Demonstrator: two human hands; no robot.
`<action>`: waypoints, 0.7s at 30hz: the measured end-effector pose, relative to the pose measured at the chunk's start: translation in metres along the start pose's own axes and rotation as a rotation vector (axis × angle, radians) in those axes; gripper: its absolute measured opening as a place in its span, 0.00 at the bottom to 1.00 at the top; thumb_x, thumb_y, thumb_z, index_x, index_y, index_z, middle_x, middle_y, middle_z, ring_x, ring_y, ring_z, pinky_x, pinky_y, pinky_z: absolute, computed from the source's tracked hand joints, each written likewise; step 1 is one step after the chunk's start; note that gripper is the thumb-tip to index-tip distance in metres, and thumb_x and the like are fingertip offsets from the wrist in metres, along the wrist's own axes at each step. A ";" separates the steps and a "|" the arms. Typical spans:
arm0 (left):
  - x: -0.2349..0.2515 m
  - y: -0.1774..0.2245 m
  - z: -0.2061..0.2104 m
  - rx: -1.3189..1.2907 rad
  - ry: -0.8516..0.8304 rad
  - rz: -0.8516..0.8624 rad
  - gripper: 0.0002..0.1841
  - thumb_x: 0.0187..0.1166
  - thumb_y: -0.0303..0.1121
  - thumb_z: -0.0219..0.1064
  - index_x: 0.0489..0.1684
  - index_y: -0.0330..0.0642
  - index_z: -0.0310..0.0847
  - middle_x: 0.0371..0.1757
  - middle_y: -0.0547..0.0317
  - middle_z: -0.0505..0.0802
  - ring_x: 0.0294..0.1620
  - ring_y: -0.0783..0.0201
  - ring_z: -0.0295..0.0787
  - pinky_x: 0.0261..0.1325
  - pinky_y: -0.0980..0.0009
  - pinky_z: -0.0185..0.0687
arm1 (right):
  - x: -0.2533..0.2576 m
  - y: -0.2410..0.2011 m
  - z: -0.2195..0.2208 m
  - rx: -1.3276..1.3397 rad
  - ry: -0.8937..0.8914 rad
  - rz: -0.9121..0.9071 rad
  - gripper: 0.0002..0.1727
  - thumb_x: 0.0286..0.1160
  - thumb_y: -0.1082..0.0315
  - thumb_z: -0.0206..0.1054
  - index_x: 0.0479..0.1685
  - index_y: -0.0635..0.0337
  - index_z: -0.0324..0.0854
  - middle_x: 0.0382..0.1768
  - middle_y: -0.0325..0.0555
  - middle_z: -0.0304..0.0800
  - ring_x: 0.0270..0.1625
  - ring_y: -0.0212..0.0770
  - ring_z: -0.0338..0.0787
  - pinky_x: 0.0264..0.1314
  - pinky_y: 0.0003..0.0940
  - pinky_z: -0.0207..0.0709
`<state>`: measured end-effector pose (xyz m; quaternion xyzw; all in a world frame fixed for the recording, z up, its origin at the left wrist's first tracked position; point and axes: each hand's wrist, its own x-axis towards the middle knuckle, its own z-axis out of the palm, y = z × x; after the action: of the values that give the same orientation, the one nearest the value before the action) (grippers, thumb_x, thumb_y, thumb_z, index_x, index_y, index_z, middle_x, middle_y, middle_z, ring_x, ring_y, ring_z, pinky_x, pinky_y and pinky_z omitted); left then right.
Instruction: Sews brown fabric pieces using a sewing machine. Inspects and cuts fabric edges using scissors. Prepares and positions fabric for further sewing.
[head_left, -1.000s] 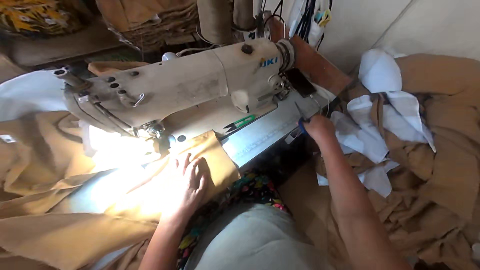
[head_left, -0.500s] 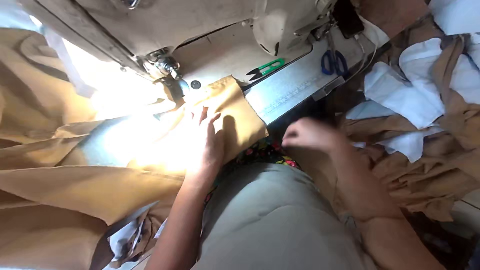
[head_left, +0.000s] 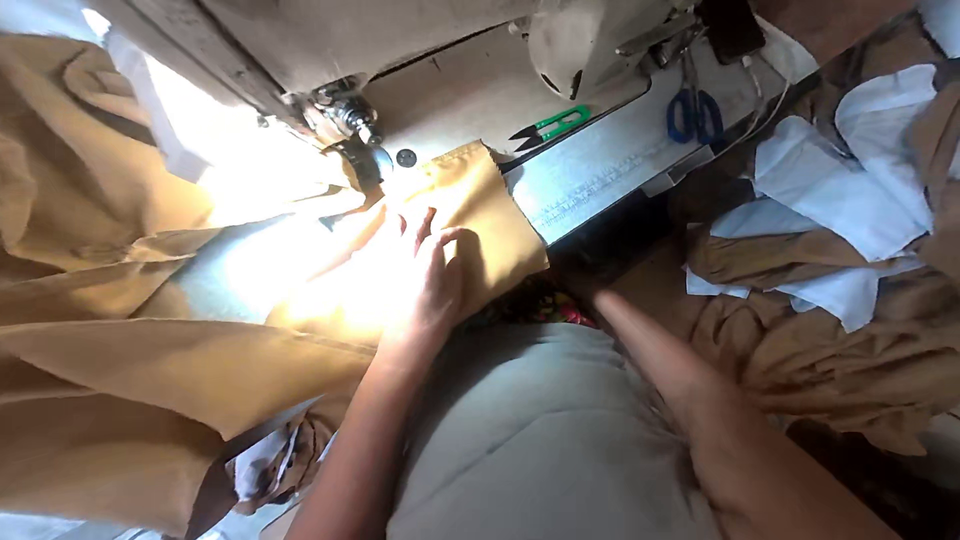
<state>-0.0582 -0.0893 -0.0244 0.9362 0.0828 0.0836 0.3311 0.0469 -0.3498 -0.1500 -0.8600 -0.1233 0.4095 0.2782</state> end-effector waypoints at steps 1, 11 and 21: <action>0.001 -0.001 0.001 0.003 0.003 -0.007 0.18 0.85 0.35 0.58 0.70 0.47 0.83 0.89 0.46 0.71 0.94 0.42 0.52 0.91 0.41 0.47 | -0.002 0.007 -0.010 -0.212 -0.068 0.096 0.29 0.94 0.56 0.52 0.85 0.65 0.67 0.80 0.66 0.75 0.83 0.62 0.74 0.85 0.62 0.64; -0.001 0.000 0.008 -0.040 -0.001 -0.071 0.22 0.88 0.37 0.55 0.72 0.35 0.80 0.88 0.36 0.69 0.94 0.42 0.52 0.93 0.47 0.47 | -0.066 -0.064 -0.186 -0.148 0.472 -0.754 0.14 0.86 0.63 0.62 0.49 0.61 0.92 0.45 0.47 0.95 0.47 0.37 0.93 0.54 0.33 0.85; -0.004 0.011 0.011 0.216 0.152 -0.070 0.14 0.83 0.32 0.66 0.51 0.26 0.89 0.63 0.25 0.86 0.75 0.40 0.78 0.81 0.56 0.68 | 0.027 -0.081 -0.208 -0.575 0.578 -0.716 0.22 0.91 0.67 0.51 0.73 0.43 0.85 0.74 0.39 0.85 0.76 0.49 0.81 0.69 0.52 0.71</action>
<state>-0.0592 -0.1050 -0.0264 0.9539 0.1489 0.1331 0.2240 0.2258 -0.3503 -0.0141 -0.8833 -0.4342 -0.0142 0.1764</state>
